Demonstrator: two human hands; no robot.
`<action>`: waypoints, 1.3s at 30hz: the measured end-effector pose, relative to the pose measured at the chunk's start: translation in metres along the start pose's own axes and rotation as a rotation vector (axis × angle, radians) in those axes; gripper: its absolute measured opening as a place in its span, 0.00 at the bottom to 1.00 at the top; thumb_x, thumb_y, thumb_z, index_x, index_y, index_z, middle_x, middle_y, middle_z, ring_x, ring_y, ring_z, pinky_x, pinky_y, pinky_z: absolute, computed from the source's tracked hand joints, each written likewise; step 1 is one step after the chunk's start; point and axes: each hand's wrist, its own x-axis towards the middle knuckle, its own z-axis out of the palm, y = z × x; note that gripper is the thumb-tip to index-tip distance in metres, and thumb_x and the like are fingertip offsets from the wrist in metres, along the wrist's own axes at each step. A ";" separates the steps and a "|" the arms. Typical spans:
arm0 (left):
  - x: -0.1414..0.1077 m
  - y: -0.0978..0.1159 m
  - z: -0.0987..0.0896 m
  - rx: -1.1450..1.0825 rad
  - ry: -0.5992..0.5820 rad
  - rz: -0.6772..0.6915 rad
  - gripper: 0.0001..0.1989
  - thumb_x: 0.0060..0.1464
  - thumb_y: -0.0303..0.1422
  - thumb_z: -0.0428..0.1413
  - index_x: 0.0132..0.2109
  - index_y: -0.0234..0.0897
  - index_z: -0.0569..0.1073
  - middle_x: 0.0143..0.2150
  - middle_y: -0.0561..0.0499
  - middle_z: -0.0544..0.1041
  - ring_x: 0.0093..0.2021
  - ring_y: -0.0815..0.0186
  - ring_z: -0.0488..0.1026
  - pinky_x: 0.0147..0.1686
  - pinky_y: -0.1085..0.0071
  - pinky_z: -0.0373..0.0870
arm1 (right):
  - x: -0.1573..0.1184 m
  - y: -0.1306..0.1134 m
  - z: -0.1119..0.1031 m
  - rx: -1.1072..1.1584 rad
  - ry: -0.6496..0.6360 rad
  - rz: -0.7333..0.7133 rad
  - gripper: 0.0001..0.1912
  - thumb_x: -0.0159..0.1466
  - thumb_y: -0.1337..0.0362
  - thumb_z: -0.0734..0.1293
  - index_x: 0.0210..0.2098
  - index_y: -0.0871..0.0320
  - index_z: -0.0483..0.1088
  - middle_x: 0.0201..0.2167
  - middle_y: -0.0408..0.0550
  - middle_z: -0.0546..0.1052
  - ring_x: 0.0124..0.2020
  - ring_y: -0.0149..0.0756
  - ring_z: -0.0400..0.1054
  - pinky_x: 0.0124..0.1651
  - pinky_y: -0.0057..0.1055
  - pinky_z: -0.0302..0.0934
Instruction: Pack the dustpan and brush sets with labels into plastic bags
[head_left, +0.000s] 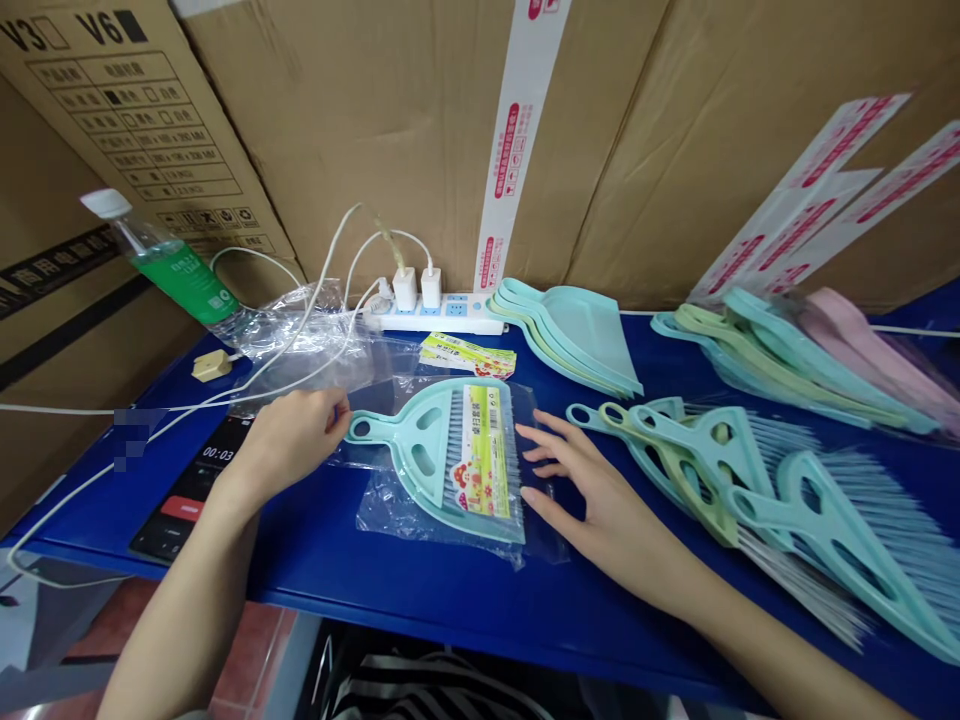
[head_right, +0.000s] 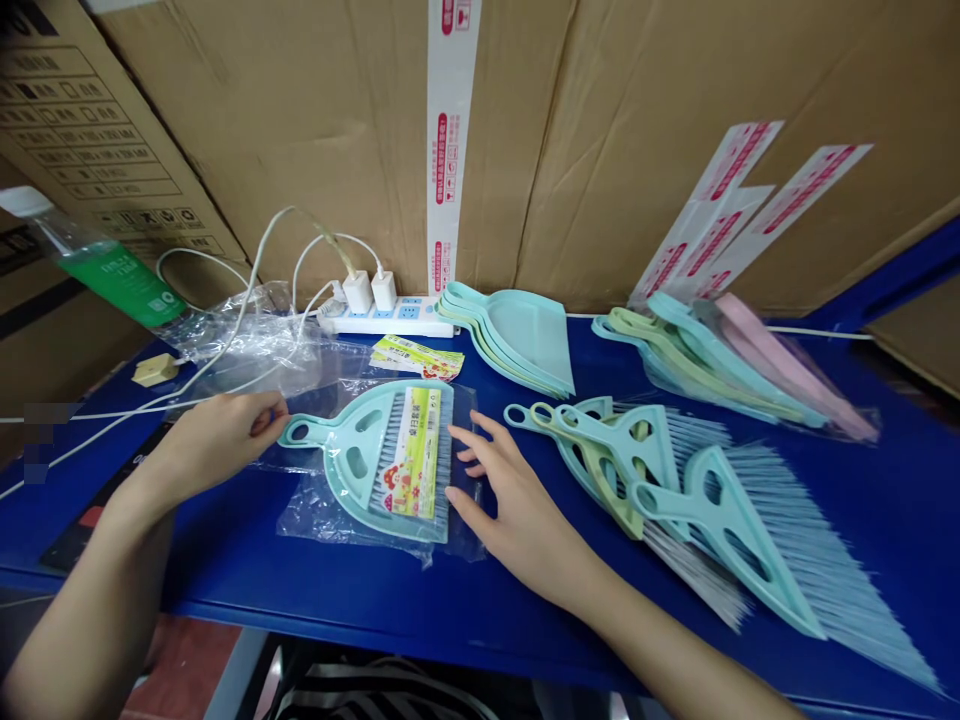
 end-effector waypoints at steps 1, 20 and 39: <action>0.000 -0.001 0.000 -0.001 -0.003 0.002 0.10 0.59 0.32 0.46 0.32 0.39 0.71 0.24 0.51 0.73 0.27 0.60 0.73 0.26 0.70 0.56 | 0.000 0.001 0.000 -0.005 0.000 -0.003 0.24 0.65 0.56 0.60 0.60 0.53 0.63 0.65 0.58 0.58 0.49 0.43 0.72 0.52 0.48 0.69; -0.003 0.000 0.002 -0.020 0.019 0.018 0.09 0.59 0.32 0.47 0.33 0.39 0.70 0.28 0.48 0.76 0.28 0.58 0.75 0.24 0.70 0.55 | 0.000 0.008 -0.001 -0.354 -0.119 -0.217 0.26 0.68 0.59 0.58 0.65 0.49 0.59 0.62 0.52 0.67 0.62 0.51 0.61 0.60 0.58 0.58; -0.004 -0.005 0.003 0.031 -0.024 0.005 0.13 0.60 0.33 0.44 0.36 0.40 0.73 0.32 0.46 0.79 0.32 0.54 0.77 0.27 0.68 0.60 | -0.012 0.005 0.006 -0.467 -0.127 -0.212 0.27 0.70 0.58 0.54 0.66 0.53 0.58 0.67 0.53 0.59 0.62 0.56 0.60 0.58 0.55 0.63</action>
